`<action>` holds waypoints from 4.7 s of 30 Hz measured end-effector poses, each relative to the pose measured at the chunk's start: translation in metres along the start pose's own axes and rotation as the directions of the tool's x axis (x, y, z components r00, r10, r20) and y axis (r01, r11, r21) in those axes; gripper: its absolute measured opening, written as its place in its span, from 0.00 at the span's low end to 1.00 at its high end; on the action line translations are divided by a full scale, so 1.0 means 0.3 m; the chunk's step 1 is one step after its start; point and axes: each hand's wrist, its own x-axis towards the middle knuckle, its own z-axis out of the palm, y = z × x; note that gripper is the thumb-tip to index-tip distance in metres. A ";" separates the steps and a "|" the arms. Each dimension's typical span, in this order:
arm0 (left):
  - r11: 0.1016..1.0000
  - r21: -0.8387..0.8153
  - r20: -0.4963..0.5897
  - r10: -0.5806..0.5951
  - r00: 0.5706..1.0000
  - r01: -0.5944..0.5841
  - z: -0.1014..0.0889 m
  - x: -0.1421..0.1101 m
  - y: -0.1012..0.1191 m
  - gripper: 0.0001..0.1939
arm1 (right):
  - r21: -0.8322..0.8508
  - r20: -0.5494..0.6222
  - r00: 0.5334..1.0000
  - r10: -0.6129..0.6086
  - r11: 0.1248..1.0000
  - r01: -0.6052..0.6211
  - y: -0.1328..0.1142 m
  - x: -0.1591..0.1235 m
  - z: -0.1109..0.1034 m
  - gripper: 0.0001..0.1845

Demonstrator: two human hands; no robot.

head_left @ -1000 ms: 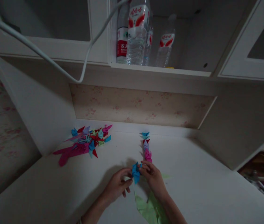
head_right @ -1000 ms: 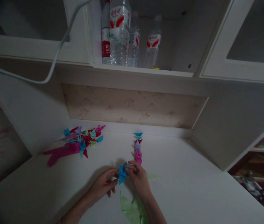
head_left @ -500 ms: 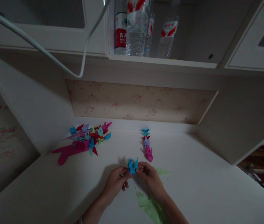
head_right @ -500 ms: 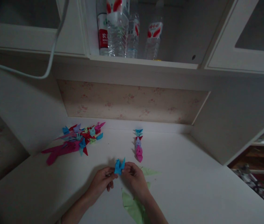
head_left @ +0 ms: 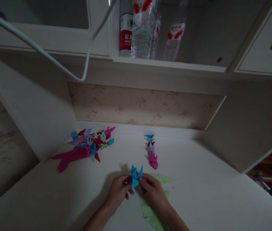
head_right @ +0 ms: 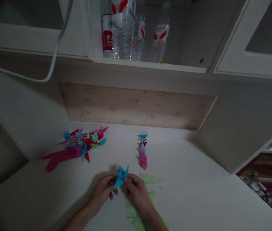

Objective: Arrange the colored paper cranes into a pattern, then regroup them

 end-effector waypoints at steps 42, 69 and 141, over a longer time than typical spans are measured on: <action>0.997 0.074 0.069 -0.035 0.997 0.030 -0.003 -0.010 0.006 0.10 | -0.185 -0.057 0.998 -0.040 0.982 0.029 -0.019 -0.008 -0.025 0.18; 0.998 -0.044 0.107 -0.031 0.994 0.035 -0.011 0.037 -0.037 0.12 | -0.722 -0.153 0.984 -0.088 0.690 -0.050 -0.088 0.449 -0.644 0.14; 0.998 -0.033 0.135 -0.051 0.990 0.056 -0.024 0.025 -0.010 0.11 | -0.744 -0.355 0.841 -0.409 0.668 0.011 -0.408 0.254 -0.495 0.18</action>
